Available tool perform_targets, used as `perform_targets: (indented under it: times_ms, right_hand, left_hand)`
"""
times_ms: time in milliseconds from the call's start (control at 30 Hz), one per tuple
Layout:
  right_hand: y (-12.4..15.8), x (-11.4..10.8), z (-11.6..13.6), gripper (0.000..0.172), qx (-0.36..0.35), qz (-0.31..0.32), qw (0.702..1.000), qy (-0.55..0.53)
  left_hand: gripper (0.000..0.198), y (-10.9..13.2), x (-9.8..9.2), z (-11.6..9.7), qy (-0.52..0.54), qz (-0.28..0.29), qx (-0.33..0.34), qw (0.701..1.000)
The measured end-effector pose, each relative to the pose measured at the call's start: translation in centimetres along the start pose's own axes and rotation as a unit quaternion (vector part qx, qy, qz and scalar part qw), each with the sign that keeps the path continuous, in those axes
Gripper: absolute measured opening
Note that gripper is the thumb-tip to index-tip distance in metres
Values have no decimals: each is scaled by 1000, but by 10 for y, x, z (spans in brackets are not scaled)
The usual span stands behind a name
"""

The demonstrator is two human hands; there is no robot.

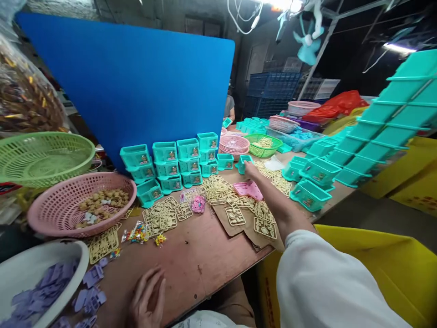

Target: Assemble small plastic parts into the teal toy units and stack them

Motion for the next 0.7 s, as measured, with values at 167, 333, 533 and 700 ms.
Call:
perform_targets:
  times_ms: [167, 333, 533, 700]
  right_hand:
    - [2, -19, -7, 14, 90, -3, 995, -36]
    - [52, -43, 35, 31, 111, 135, 949, -262]
    - [200, -7, 162, 33, 214, 448, 726, -475]
    - [270, 26, 243, 27, 44, 594, 677, -433]
  left_hand:
    - [22, 5, 3, 0, -1, -5, -31, 1000]
    - [21, -1, 5, -10, 13, 27, -78, 996]
    - [105, -32, 8, -26, 114, 118, -138, 977]
    - [111, -27, -6, -16, 130, 113, -202, 964]
Point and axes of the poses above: each hand's wrist, its own y-axis away from the middle knuckle, its own x-axis out of the palm, z = x × y, the point moved 5 cm from there along -y, towards the middle knuckle, and after that the axes turned 10 degrees about -z, right-handed, at the moved point
